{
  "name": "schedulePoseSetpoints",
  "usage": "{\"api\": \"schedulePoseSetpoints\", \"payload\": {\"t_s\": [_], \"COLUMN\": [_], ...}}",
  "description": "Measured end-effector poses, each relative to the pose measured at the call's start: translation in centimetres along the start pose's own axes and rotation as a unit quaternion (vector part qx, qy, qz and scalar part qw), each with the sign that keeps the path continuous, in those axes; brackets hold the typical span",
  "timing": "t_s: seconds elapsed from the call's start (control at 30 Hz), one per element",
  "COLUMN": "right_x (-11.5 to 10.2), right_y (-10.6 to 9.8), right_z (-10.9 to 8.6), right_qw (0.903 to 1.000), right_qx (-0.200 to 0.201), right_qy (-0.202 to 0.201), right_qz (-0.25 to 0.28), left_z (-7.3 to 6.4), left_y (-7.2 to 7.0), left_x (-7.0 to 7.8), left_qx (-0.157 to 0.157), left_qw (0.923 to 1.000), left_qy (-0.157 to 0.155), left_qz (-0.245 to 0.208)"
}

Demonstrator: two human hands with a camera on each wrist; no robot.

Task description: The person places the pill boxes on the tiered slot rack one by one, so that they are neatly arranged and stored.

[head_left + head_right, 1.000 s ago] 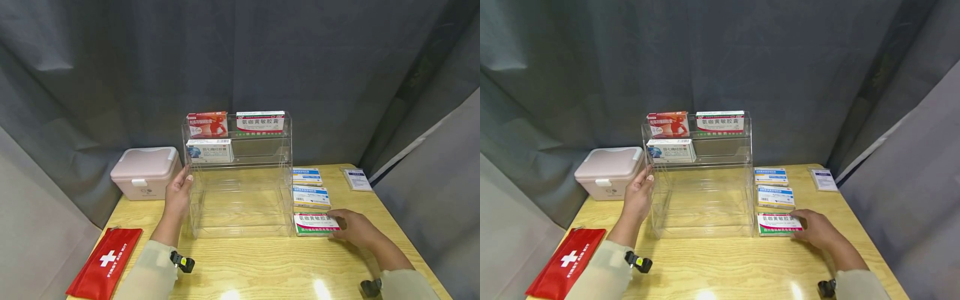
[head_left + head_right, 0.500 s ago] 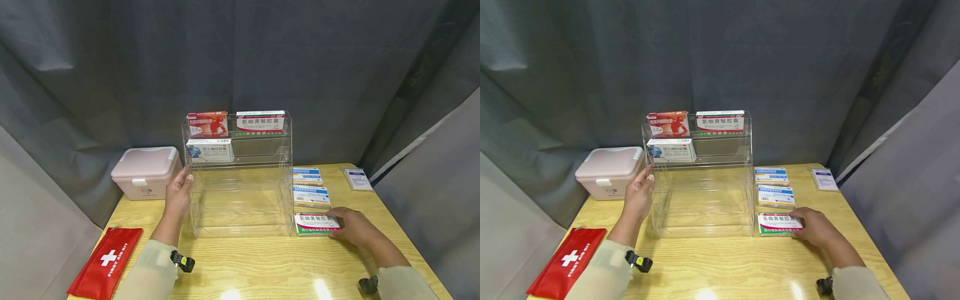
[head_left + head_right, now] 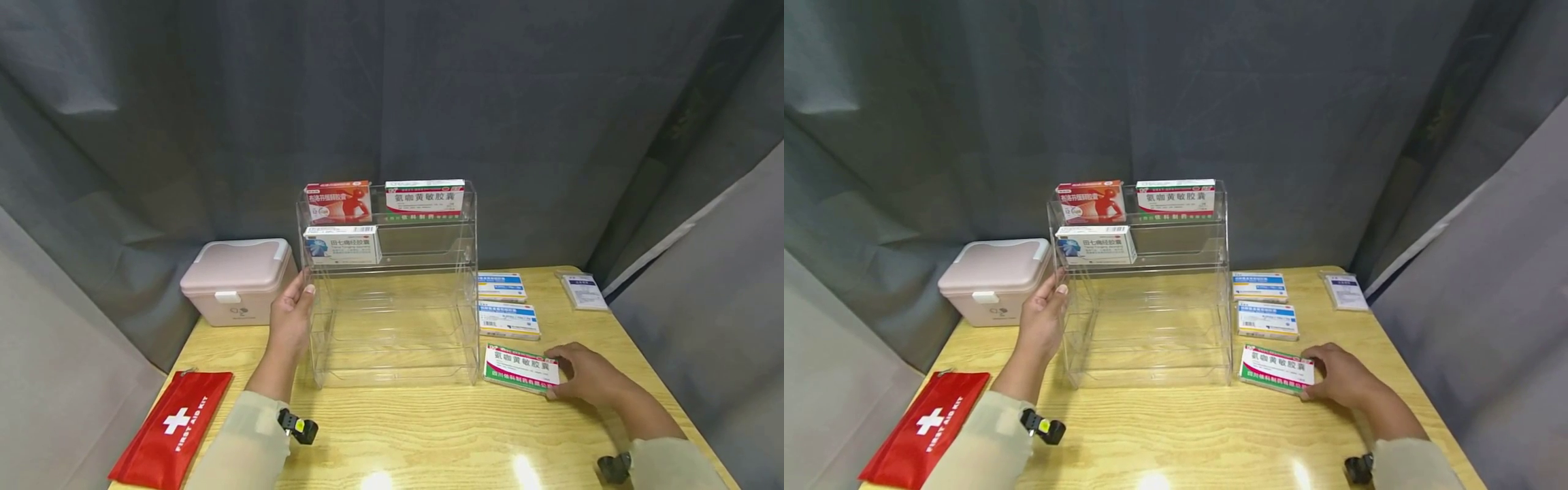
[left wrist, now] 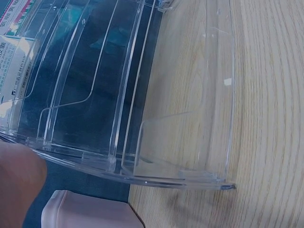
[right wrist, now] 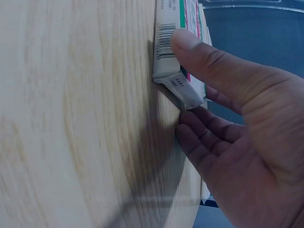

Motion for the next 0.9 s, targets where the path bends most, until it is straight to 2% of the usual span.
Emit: {"api": "schedulePoseSetpoints", "payload": {"t_s": [0.2,0.33,0.43,0.53,0.6,0.67,0.7,0.73,0.77,0.83,0.9], "right_x": [0.7,1.6,2.3,2.5,2.2,1.5,1.2,0.7,0.2,-0.9,-2.3], "right_y": [0.0,-0.3,-0.9,-2.0,-2.9,-4.0,-4.6,-5.1,-5.7,-6.9,-8.1], "right_z": [-0.1,-0.7,-1.1,-1.5,-1.6,-1.6,-1.6,-1.5,-1.4,-1.0,-0.6], "right_qw": [0.9993,0.9927,0.9819,0.977,0.9737,0.966,0.9597,0.9493,0.9329,0.8935,0.8477], "right_qx": [-0.008,0.013,0.04,0.075,0.107,0.146,0.164,0.18,0.195,0.221,0.242], "right_qy": [0.026,0.059,0.09,0.107,0.102,0.079,0.065,0.048,0.03,-0.005,-0.037], "right_qz": [0.024,0.105,0.162,0.168,0.174,0.198,0.219,0.253,0.301,0.391,0.471], "left_z": [0.0,0.0,-0.1,0.0,0.0,0.1,0.1,0.1,0.1,0.1,0.1], "left_y": [0.0,0.0,0.0,-0.1,-0.1,-0.1,-0.1,-0.1,-0.1,-0.1,-0.1], "left_x": [-0.1,-0.2,-0.1,0.0,0.0,0.0,0.0,0.0,0.0,-0.1,-0.1], "left_qx": [0.001,-0.002,-0.002,-0.002,-0.002,-0.003,-0.003,-0.002,-0.002,-0.001,-0.001], "left_qw": [1.0,0.9999,1.0,1.0,1.0,1.0,1.0,1.0,1.0,1.0,1.0], "left_qy": [0.003,0.002,-0.002,-0.004,-0.003,0.0,0.002,0.004,0.005,0.005,0.004], "left_qz": [-0.009,-0.011,-0.003,0.003,0.002,0.001,-0.001,-0.002,-0.002,-0.001,-0.001]}}
Point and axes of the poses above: each hand's wrist, its own z-axis towards the middle knuckle, its own y-axis out of the palm, x = y × z, the point moved 7 cm from there along z, towards the middle knuckle, and after that the axes turned 5 degrees about -y, right-handed, at the moved point
